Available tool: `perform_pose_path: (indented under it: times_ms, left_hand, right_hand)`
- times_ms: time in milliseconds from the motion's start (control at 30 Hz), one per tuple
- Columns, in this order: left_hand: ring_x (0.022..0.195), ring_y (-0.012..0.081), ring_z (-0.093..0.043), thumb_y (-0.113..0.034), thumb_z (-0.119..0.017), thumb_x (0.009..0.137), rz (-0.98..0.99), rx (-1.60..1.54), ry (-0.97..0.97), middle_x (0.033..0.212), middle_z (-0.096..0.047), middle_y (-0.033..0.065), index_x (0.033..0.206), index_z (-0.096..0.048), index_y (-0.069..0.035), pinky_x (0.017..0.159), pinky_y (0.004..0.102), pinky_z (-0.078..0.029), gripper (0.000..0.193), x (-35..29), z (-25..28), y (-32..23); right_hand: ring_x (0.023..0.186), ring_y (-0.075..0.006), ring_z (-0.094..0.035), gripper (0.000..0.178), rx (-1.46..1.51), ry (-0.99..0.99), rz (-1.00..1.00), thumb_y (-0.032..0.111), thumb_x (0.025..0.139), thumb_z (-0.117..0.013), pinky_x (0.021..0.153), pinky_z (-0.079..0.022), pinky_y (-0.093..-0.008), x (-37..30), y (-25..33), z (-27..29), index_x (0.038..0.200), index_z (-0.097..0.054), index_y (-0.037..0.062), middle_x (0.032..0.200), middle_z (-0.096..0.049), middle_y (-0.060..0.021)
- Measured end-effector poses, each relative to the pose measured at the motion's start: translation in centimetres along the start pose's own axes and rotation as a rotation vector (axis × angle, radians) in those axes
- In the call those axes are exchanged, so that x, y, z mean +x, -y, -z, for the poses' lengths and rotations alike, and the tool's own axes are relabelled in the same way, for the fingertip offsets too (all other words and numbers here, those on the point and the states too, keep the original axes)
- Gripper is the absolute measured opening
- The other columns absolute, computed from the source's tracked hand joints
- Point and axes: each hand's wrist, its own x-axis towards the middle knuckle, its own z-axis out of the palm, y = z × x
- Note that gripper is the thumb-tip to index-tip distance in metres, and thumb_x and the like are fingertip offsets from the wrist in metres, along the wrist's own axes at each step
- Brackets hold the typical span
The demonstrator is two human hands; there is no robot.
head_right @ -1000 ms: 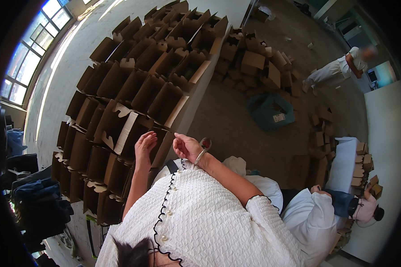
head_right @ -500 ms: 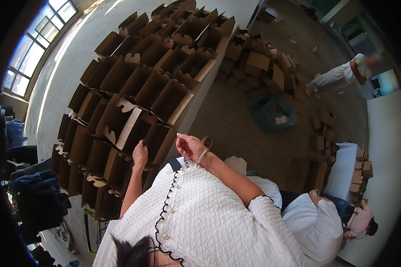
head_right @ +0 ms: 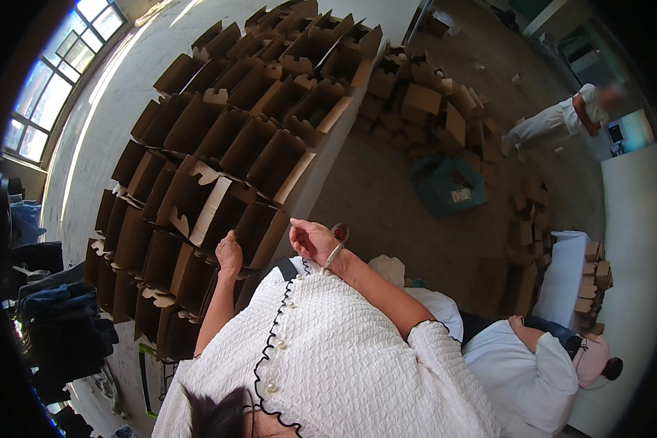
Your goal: The person takes empty plastic bottles one by one from a shopping cart and places them into the slots of cardboard dividers.
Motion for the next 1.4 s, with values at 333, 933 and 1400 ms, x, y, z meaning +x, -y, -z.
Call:
perform_pose_path:
  times_ms: [333,933,1400]
  left_hand:
    - [0.081,0.0388,-0.068,-0.005,-0.050,0.087,-0.011,-0.078,-0.002,0.081,-0.068,0.0197,0.097,-0.061,-0.005,0.071,0.0491,-0.052,0.015,0.1,-0.2,1.3]
    - [0.132,0.0350,-0.047,0.003,-0.054,0.084,0.044,-0.088,-0.340,0.135,-0.053,0.0186,0.129,-0.057,-0.004,0.111,0.0427,-0.038,0.045,-0.3,4.2,-4.8]
    - [0.132,0.0344,-0.047,0.006,-0.059,0.086,0.718,-0.412,-0.372,0.133,-0.055,0.0159,0.114,-0.065,-0.001,0.105,0.0416,-0.044,0.030,-11.3,5.3,-13.5]
  right_hand:
    - [0.045,-0.0093,-0.053,0.041,0.004,-0.043,-0.011,0.035,0.101,-0.053,0.040,-0.039,-0.0204,-0.2,-0.2,-0.5,0.071,-0.061,0.0080,0.059,-0.060,-0.0036]
    - [0.042,-0.0108,-0.042,0.044,-0.239,0.156,-0.403,0.035,0.106,-0.040,0.040,-0.034,-0.0234,8.2,6.6,-2.0,0.075,-0.054,0.0074,0.058,-0.051,-0.0048]
    - [0.053,-0.0104,-0.058,0.032,-0.870,0.234,0.075,0.034,0.099,-0.058,0.045,-0.044,-0.0221,27.0,19.2,-5.3,0.082,-0.064,0.0076,0.066,-0.063,-0.0028]
